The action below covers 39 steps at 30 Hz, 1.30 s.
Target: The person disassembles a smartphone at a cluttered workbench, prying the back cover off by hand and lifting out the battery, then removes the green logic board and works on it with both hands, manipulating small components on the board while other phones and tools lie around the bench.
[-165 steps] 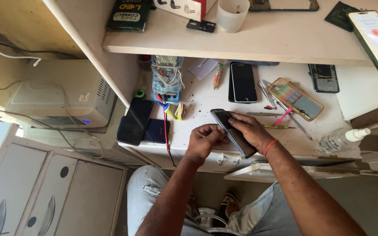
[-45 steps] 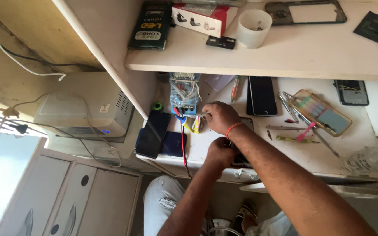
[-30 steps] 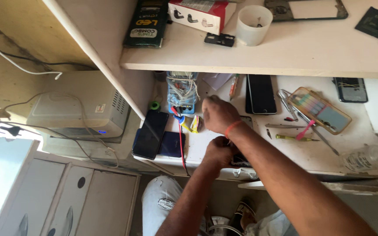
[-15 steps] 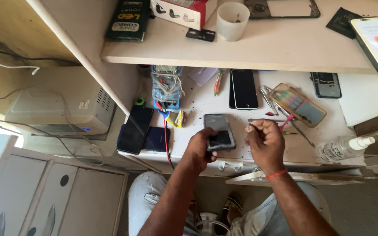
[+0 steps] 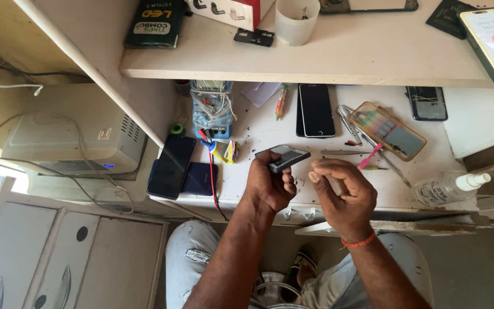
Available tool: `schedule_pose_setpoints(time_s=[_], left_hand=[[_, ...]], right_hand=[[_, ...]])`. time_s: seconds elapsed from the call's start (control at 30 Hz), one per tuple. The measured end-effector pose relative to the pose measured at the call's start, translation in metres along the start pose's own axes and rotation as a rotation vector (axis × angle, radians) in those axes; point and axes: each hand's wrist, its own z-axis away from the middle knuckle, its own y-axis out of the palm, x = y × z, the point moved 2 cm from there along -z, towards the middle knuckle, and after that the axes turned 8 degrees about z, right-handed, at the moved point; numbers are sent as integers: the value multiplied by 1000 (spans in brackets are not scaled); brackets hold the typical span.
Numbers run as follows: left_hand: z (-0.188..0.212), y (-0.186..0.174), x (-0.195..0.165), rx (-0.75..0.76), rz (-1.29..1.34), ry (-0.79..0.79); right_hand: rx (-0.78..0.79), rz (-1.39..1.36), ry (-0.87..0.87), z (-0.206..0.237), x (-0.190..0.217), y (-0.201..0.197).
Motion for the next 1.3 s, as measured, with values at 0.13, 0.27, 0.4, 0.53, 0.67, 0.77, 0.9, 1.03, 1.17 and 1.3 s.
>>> schedule_pose_setpoints(time_s=[0.13, 0.27, 0.4, 0.53, 0.67, 0.77, 0.9, 1.03, 1.17, 1.3], left_hand=[[0, 0, -1, 13, -2, 21], [2, 1, 0, 2, -6, 27], [3, 3, 1, -11, -4, 15], [4, 3, 1, -29, -17, 50], [3, 1, 2, -19, -26, 38], [2, -2, 3, -26, -25, 22], [-2, -3, 2, -29, -8, 1], [-4, -3, 0, -7, -7, 1], [-4, -5, 1, -33, -6, -3], [-3, -3, 1, -3, -19, 1]], right_hand=[[-25, 35, -22, -3, 3, 2], [-32, 123, -62, -9, 6, 3], [-31, 243, -156, -15, 11, 5], [-13, 243, -191, -18, 15, 6], [-1, 217, -185, -20, 15, 8], [-1, 261, -198, -20, 15, 9], [-23, 231, -154, -19, 15, 9], [-21, 222, -160, -19, 14, 10], [-21, 274, -160, -18, 14, 10], [-9, 242, -171, -20, 16, 11]])
